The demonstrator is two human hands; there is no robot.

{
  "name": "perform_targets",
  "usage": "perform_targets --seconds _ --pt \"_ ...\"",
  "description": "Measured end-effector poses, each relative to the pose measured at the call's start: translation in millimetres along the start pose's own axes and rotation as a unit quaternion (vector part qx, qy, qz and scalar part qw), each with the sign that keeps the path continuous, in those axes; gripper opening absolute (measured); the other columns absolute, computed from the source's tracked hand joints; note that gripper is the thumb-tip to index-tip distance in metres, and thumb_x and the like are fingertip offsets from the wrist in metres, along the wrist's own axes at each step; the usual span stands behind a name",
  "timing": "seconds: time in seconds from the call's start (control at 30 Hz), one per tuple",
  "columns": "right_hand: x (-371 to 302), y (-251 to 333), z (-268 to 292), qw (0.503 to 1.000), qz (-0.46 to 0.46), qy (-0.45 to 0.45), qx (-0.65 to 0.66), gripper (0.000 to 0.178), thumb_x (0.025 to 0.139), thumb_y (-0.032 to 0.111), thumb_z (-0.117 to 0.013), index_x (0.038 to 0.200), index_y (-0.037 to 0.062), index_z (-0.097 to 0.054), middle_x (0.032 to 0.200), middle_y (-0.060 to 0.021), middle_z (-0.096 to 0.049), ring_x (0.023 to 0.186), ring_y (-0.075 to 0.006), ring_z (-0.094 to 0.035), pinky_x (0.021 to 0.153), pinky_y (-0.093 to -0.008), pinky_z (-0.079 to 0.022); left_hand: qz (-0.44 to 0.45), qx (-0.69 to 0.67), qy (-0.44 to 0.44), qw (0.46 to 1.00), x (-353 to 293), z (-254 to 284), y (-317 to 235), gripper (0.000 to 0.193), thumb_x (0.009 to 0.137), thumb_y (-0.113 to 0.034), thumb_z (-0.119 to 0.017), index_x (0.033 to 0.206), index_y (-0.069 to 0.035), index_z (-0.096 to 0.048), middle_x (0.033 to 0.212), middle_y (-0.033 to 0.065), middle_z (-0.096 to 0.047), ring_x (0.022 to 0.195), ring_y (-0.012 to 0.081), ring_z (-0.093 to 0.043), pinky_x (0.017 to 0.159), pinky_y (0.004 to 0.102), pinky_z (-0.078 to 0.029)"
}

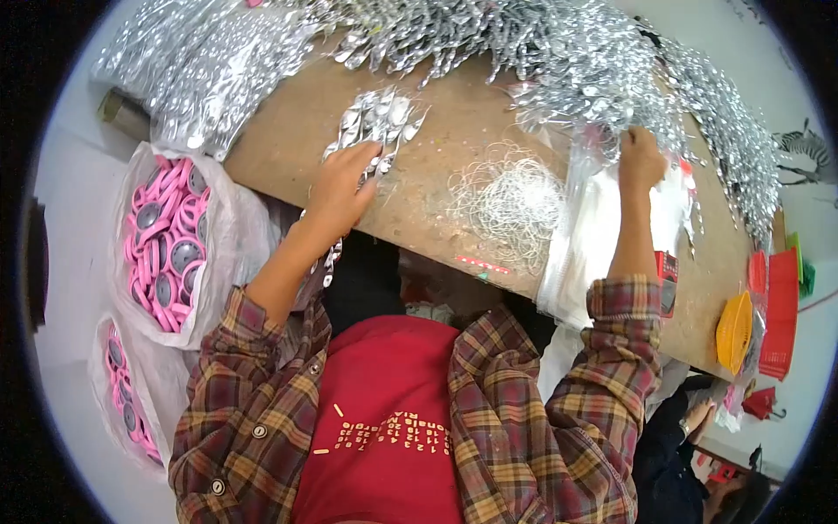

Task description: Packaging small shiny items into containers and then organizing larger white bags.

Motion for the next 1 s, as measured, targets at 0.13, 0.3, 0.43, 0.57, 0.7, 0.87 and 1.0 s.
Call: perform_targets --seconds 0.13,0.3,0.43,0.57,0.7,0.87,1.0 --pt "-20.9 23.1 56.2 0.975 -0.12 -0.069 0.173 0.015 0.083 0.022 -0.058 0.083 0.0075 -0.061 0.071 -0.0016 -0.06 0.064 -0.013 -0.055 0.061 -0.0272 -0.044 -0.04 0.089 0.006 0.995 2.1 -2.4 6.8 0.041 0.073 -0.012 -0.061 0.114 -0.012 -0.056 0.118 0.0087 -0.054 0.108 0.0302 -0.048 0.09 0.0424 -0.038" --pt "-63.5 47.4 162.4 0.906 -0.118 -0.209 0.349 0.01 0.086 0.007 -0.055 0.086 -0.0024 -0.058 0.068 -0.0034 -0.055 0.06 -0.0083 -0.049 0.056 -0.0212 -0.04 -0.074 0.144 0.035 0.986 3.1 -1.7 4.1 0.04 0.077 -0.02 -0.061 0.115 -0.011 -0.056 0.121 0.0089 -0.052 0.109 0.0308 -0.047 0.092 0.0419 -0.037" --pt "-87.7 70.9 215.8 0.871 -0.147 -0.245 0.399 0.009 0.086 0.004 -0.053 0.091 -0.0035 -0.056 0.068 -0.0047 -0.055 0.06 -0.0076 -0.047 0.053 -0.0192 -0.037 -0.103 0.073 -0.058 0.99 11.8 15.8 -30.2 0.04 0.075 -0.024 -0.064 0.113 -0.013 -0.058 0.118 0.0084 -0.054 0.108 0.0308 -0.048 0.087 0.045 -0.037" --pt "-115.7 122.5 215.6 0.804 -0.175 0.074 0.563 0.008 0.081 0.001 -0.056 0.088 -0.0012 -0.058 0.067 -0.0053 -0.058 0.059 -0.0103 -0.048 0.056 -0.0205 -0.036 -0.275 -0.002 -0.077 0.958 6.8 68.8 -138.2 0.048 0.068 -0.009 -0.069 0.114 -0.008 -0.058 0.109 0.011 -0.058 0.099 0.0287 -0.054 0.084 0.0383 -0.042" --pt "-122.2 153.1 216.4 0.77 0.047 0.212 0.6 0.006 0.076 0.005 -0.061 0.079 0.0001 -0.061 0.072 -0.0035 -0.062 0.063 -0.0134 -0.051 0.061 -0.0254 -0.037 -0.229 -0.127 0.095 0.96 -15.3 62.7 -173.7 0.048 0.069 -0.007 -0.069 0.115 -0.005 -0.056 0.101 0.011 -0.06 0.085 0.0259 -0.059 0.07 0.0346 -0.047" --pt "-133.6 143.3 173.9 0.738 -0.108 0.35 0.566 0.012 0.082 0.006 -0.057 0.09 -0.0034 -0.06 0.077 -0.0061 -0.06 0.067 -0.0103 -0.054 0.055 -0.021 -0.042 -0.12 -0.184 0.215 0.952 -33.9 51.9 -151.8 0.046 0.08 -0.007 -0.059 0.125 -0.005 -0.049 0.088 0.0143 -0.059 0.072 0.0242 -0.059 0.061 0.0324 -0.047" --pt "-144.0 132.3 127.1 0.844 -0.03 0.296 0.446 0.008 0.082 0.006 -0.059 0.087 0.0007 -0.062 0.078 -0.0045 -0.06 0.069 -0.0125 -0.055 0.063 -0.0251 -0.043 0.095 -0.331 0.217 0.913 -45.0 44.5 -128.4 0.041 0.084 -0.01 -0.057 0.125 -0.006 -0.05 0.077 0.0059 -0.054 0.063 0.0145 -0.054 0.058 0.0247 -0.045"
Point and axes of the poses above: each hand's wrist, its own x-axis towards the middle knuckle, its own z-axis out of the back of the hand, y = z × x, the point moved 1 cm from there along x, towards the middle knuckle
